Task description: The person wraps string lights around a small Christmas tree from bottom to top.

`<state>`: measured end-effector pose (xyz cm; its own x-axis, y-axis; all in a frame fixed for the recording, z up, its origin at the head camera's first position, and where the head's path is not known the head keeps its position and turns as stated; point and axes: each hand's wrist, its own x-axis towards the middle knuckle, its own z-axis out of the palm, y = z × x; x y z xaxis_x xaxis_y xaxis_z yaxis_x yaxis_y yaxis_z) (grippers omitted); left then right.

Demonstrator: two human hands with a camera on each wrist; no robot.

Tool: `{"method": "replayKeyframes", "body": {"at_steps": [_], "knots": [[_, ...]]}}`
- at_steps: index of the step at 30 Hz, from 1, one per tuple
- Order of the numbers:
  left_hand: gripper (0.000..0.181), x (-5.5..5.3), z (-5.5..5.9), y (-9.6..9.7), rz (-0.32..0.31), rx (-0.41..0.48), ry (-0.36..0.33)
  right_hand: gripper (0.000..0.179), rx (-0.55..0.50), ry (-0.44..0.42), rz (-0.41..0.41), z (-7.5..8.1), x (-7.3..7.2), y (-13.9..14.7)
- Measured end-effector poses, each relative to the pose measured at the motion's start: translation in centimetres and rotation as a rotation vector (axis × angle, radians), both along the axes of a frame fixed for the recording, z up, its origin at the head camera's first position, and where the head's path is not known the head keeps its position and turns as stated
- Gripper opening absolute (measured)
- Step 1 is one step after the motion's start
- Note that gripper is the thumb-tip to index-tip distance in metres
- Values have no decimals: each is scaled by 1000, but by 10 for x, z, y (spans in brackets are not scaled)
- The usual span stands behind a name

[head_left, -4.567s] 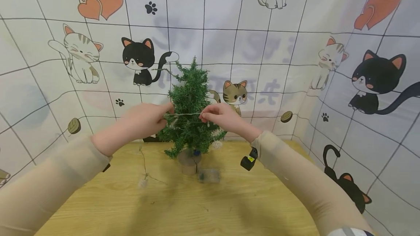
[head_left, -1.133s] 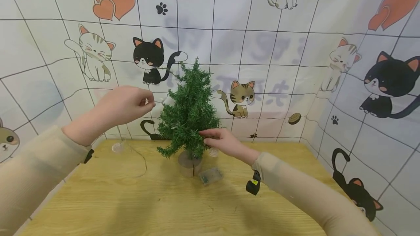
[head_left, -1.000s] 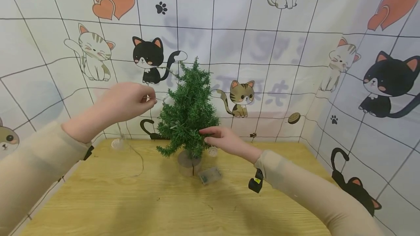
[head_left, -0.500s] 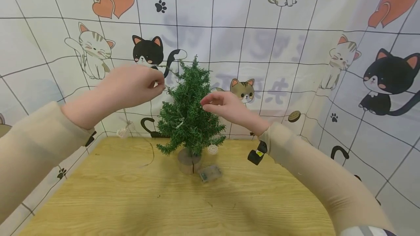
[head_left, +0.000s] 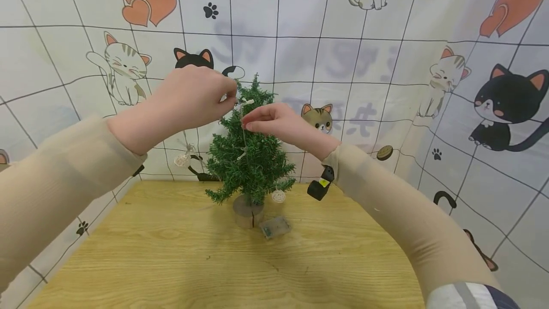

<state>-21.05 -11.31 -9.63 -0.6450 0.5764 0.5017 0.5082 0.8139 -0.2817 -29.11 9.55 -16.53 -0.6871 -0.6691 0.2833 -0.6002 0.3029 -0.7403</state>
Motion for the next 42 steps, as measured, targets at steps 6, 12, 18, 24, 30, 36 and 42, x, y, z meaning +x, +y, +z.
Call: {"method": "replayKeyframes", "body": {"at_steps": [6, 12, 18, 24, 30, 36, 42], "knots": [[24, -5, 2, 3, 18, -6, 49, 23, -25, 36, -70, 3, -2, -4], [32, -7, 4, 3, 99, 17, 97, 29, -23, -5, -72, 0, -5, -12], [32, -8, 5, -2, 196, 35, 77, 35, -26, -36, -28, -3, -7, -24], [30, -7, 5, -5, 280, 27, 42, 34, 18, -93, -6, -8, -7, -35], [33, -10, -6, -13, 260, 2, 27, 38, 140, -46, -40, -24, 0, -32], [34, -14, -15, -22, 273, -23, -12, 45, 190, 37, -130, -47, 3, -21], [33, -15, -14, -30, 270, 10, -11, 29, 373, 195, -126, -73, -1, -10]]}}
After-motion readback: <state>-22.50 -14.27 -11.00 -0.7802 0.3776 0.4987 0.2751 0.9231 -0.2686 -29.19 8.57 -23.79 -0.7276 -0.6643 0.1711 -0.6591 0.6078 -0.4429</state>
